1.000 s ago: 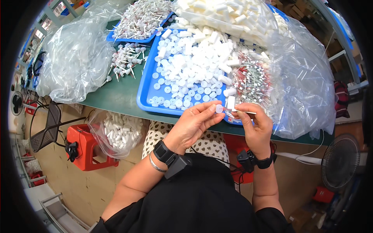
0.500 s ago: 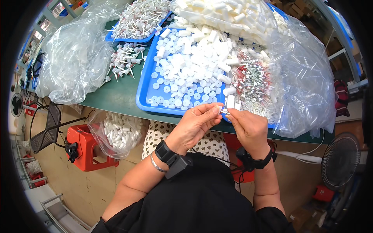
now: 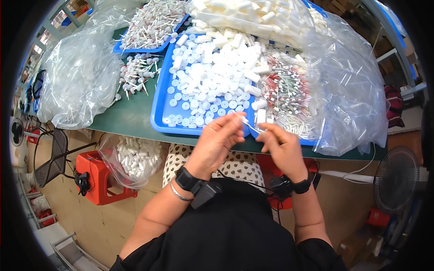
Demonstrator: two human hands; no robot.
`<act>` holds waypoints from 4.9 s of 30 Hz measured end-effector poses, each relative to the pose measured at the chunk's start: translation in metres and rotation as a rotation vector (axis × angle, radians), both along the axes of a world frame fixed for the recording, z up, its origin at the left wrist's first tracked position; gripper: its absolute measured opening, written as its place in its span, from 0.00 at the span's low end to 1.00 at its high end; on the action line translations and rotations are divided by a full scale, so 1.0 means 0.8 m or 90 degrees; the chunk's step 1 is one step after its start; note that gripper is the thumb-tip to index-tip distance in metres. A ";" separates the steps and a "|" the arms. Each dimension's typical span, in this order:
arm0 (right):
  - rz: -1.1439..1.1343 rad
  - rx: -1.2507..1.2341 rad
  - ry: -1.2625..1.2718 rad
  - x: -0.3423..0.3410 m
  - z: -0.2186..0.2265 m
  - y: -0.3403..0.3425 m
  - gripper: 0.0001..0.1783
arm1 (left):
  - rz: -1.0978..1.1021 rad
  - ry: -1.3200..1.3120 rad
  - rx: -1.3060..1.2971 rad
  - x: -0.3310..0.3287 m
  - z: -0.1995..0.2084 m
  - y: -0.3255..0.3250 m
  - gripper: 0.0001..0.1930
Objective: The person sits at a workbench and repeatedly picks up small white plastic caps and thin metal rods. They insert the rods into the caps and place the assembled units into a blue tray. The process is repetitive and involves handling small parts by hand.
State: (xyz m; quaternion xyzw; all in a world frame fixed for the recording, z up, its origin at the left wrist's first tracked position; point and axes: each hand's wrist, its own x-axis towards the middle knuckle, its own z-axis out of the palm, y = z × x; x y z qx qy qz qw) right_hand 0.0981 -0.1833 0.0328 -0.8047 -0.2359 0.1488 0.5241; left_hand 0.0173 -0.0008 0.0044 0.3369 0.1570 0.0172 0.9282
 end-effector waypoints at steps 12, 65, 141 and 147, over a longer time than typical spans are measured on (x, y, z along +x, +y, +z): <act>0.022 -0.385 -0.469 0.066 -0.011 -0.048 0.05 | 0.045 0.048 -0.040 0.000 0.006 0.018 0.19; -0.038 -0.259 -0.401 0.089 -0.018 0.014 0.12 | 0.519 0.034 1.127 0.010 0.012 0.201 0.22; 0.056 0.169 -0.270 0.004 0.012 0.022 0.08 | -0.059 0.023 -0.057 0.003 0.001 0.018 0.17; 0.027 0.172 -0.142 0.000 0.003 0.019 0.08 | -0.089 0.016 -0.052 0.001 0.005 0.018 0.17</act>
